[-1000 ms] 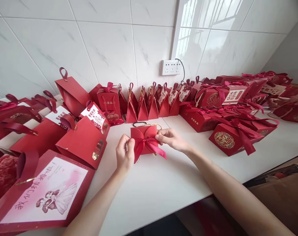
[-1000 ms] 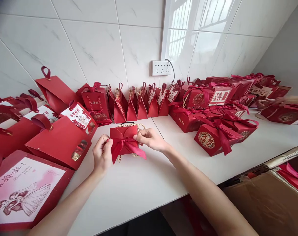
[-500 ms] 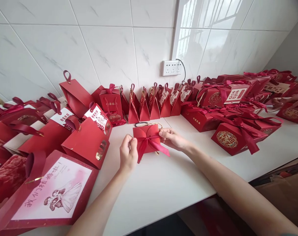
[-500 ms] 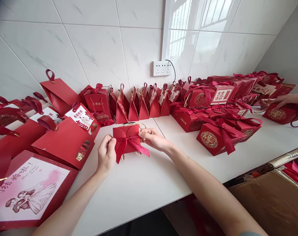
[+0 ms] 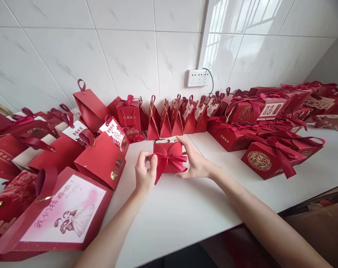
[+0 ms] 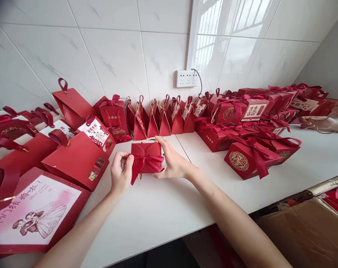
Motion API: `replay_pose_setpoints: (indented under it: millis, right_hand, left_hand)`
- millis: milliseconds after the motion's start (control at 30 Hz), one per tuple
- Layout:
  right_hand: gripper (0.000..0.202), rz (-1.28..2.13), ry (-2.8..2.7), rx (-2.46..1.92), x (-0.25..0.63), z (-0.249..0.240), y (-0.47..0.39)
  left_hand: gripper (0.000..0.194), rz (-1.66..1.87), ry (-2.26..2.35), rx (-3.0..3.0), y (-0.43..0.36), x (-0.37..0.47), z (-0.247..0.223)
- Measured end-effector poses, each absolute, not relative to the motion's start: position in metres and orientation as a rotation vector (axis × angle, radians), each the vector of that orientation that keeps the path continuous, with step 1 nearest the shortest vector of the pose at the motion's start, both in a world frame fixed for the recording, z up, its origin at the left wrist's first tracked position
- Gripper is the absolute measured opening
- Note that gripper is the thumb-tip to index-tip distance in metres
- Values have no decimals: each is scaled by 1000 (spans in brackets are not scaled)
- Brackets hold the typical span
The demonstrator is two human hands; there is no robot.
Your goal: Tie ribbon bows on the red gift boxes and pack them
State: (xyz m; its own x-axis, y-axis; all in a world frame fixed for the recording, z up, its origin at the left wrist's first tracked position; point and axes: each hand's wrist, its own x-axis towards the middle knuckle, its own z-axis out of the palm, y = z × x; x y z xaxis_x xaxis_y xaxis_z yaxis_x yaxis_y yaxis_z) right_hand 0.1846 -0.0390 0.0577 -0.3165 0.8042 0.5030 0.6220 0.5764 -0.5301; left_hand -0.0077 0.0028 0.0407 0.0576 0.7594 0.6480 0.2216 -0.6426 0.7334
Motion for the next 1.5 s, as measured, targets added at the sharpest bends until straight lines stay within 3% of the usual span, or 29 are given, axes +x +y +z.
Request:
replay_pose_setpoints:
  millis: [200, 333, 567, 1500]
  right_hand:
    - [100, 300, -1976, -1073, 182, 52, -34]
    - [94, 263, -1928, -954, 178, 49, -32]
    - [87, 207, -1879, -935, 176, 53, -36]
    - [107, -228, -1793, -633, 179, 62, -44]
  left_hand:
    - [4, 1905, 660, 2341, -9, -5, 44]
    - [8, 1938, 494, 2594, -19, -2, 46]
    - [11, 1965, 503, 2532, -22, -2, 48]
    - [9, 1945, 195, 2648, -51, -8, 73]
